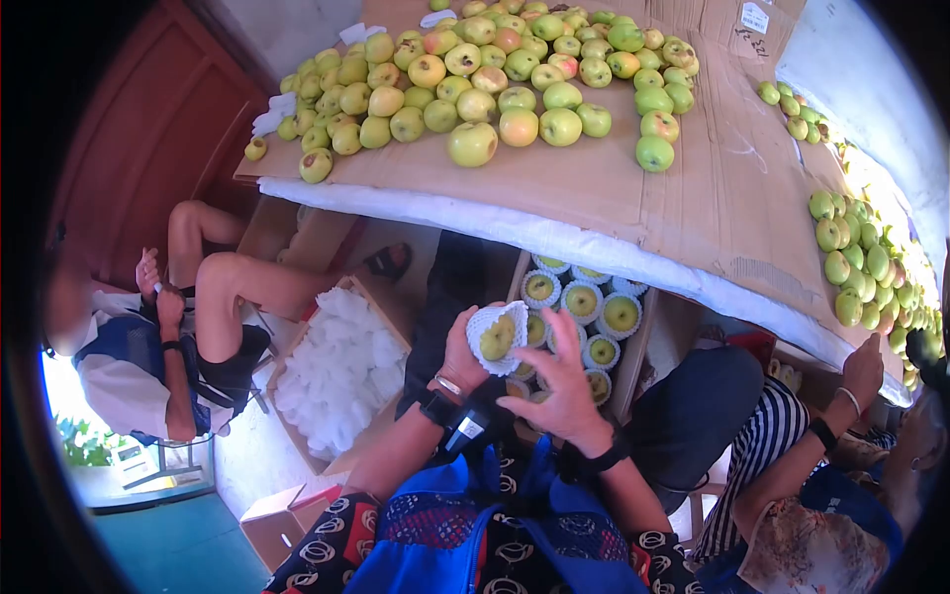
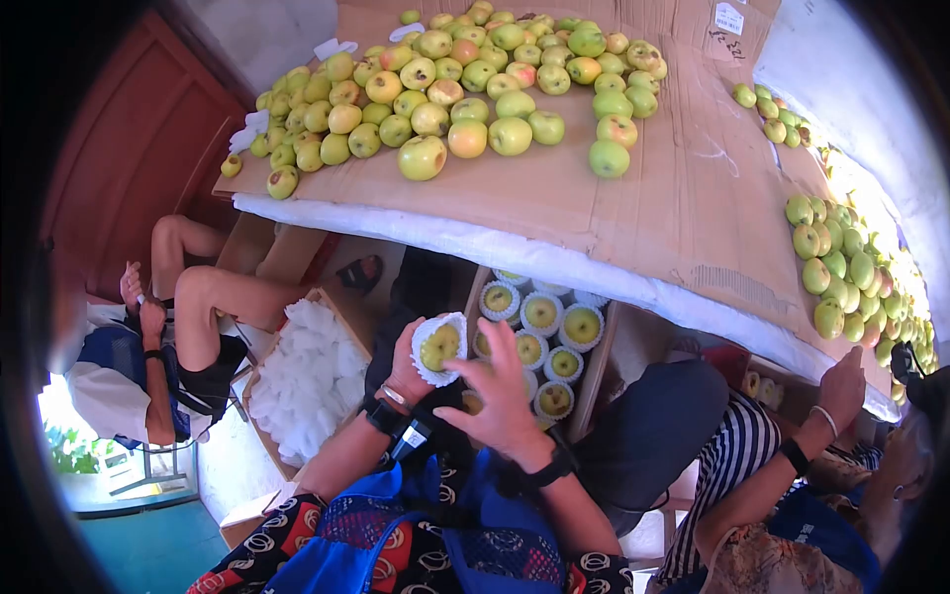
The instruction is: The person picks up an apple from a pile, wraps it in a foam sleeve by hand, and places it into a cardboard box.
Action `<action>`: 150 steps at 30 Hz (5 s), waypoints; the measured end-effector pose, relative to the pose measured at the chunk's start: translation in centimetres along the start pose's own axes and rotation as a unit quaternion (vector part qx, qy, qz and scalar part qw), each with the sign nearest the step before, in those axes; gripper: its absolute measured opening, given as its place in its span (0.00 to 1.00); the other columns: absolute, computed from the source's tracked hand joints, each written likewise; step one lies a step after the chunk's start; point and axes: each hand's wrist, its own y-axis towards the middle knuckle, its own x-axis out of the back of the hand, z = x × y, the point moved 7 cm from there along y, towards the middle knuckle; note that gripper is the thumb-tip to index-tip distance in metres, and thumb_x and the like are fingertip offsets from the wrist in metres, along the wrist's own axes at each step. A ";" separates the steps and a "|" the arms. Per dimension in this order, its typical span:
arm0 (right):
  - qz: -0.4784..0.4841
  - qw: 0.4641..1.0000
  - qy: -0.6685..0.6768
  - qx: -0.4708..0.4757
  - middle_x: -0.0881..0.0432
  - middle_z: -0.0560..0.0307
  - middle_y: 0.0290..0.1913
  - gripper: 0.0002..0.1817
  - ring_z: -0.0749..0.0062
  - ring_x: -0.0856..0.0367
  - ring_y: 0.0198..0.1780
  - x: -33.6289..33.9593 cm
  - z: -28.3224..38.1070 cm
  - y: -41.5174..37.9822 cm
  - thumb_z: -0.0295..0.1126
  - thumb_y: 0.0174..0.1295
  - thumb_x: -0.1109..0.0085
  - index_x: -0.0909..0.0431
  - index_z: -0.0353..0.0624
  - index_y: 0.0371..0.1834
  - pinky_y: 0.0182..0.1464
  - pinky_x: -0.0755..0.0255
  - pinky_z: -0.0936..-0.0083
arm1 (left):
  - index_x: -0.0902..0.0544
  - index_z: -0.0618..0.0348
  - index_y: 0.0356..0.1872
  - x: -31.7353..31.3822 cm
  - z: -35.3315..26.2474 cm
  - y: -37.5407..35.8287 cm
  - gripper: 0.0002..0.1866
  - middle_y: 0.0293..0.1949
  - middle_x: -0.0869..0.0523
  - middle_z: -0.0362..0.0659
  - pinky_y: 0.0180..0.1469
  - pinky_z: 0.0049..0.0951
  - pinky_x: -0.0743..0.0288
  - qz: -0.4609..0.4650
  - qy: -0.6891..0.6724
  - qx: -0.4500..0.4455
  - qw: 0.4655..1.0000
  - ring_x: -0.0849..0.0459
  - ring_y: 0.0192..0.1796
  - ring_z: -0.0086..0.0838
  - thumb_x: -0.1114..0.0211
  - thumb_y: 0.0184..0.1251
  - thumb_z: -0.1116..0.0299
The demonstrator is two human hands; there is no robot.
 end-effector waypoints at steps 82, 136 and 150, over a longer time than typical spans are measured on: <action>-0.027 0.995 0.060 -0.069 0.32 0.43 0.58 0.31 0.51 0.34 0.60 -2.6 -5.1 -0.8 0.36 0.44 0.33 0.31 0.41 0.54 0.61 0.40 0.65 | 0.23 0.59 0.40 3.2 1.8 -0.5 0.11 0.33 0.20 0.39 0.39 0.26 0.27 -0.091 0.197 -0.027 0.976 0.20 0.35 0.24 0.46 0.64 0.64; -0.052 0.995 -0.081 0.033 0.27 0.55 0.31 0.11 0.58 0.27 0.33 -2.5 -4.0 -0.8 0.26 0.43 0.36 0.29 0.42 0.27 0.36 0.30 0.69 | 0.24 0.53 0.43 3.7 2.0 -0.4 0.18 0.40 0.19 0.41 0.50 0.38 0.28 -0.055 0.050 0.052 0.996 0.21 0.46 0.34 0.54 0.67 0.52; -0.066 0.998 -0.001 -0.021 0.26 0.51 0.42 0.28 0.59 0.25 0.44 -1.5 -3.9 -1.5 0.39 0.41 0.29 0.29 0.39 0.44 0.45 0.29 0.70 | 0.25 0.59 0.49 -0.2 -0.9 -1.5 0.21 0.48 0.21 0.47 0.58 0.42 0.32 -0.004 -0.011 -0.056 0.998 0.24 0.53 0.39 0.56 0.66 0.55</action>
